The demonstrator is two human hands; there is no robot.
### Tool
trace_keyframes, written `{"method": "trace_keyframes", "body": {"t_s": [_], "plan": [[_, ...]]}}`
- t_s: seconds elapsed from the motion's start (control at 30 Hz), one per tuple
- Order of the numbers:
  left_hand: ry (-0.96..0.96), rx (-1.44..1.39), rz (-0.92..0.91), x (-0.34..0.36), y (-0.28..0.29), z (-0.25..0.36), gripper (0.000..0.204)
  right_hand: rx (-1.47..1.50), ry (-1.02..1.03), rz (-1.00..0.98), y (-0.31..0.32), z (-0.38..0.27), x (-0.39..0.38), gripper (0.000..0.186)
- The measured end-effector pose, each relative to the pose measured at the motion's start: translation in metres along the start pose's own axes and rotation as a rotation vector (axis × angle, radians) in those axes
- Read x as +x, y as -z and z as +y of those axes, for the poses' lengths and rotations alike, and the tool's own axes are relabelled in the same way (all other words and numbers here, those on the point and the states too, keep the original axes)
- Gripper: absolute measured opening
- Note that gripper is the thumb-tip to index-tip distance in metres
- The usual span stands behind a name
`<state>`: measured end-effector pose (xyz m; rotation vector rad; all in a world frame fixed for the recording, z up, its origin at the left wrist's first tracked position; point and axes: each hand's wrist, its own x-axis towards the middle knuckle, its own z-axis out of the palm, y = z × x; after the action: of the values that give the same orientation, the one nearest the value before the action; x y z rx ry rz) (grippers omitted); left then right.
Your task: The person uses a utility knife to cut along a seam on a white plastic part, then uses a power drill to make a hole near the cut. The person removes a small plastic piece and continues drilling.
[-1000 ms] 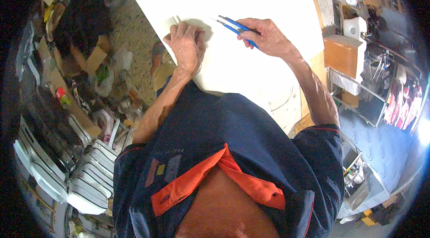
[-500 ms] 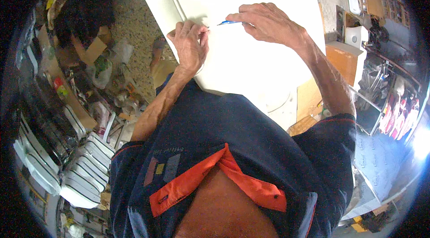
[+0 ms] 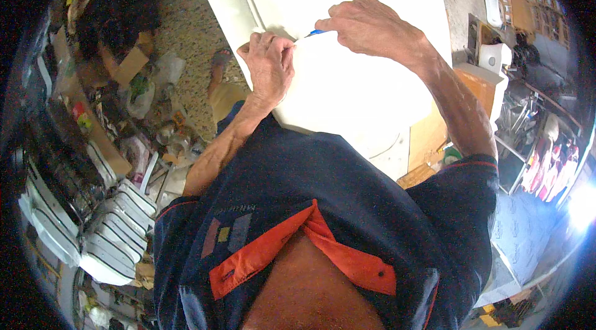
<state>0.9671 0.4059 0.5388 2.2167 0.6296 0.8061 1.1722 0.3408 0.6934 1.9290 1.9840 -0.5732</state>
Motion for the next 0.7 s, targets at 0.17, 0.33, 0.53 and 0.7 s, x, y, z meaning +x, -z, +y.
{"method": "trace_keyframes", "body": {"t_s": [0.17, 0.33, 0.53, 0.7], "plan": [[0.000, 0.005, -0.012, 0.000, -0.001, 0.000, 0.024, 0.015, 0.012, 0.017, -0.003, 0.000, 0.004, 0.042], [-0.003, 0.006, -0.017, 0.000, 0.001, 0.001, 0.024, 0.028, 0.005, 0.005, -0.003, 0.000, 0.007, 0.039], [-0.012, -0.015, -0.010, 0.002, 0.003, 0.002, 0.024, 0.048, -0.017, -0.048, 0.006, -0.001, 0.013, 0.038], [-0.010, -0.012, 0.013, -0.003, -0.004, -0.003, 0.023, 0.075, -0.008, -0.053, 0.009, -0.005, 0.011, 0.038]]}}
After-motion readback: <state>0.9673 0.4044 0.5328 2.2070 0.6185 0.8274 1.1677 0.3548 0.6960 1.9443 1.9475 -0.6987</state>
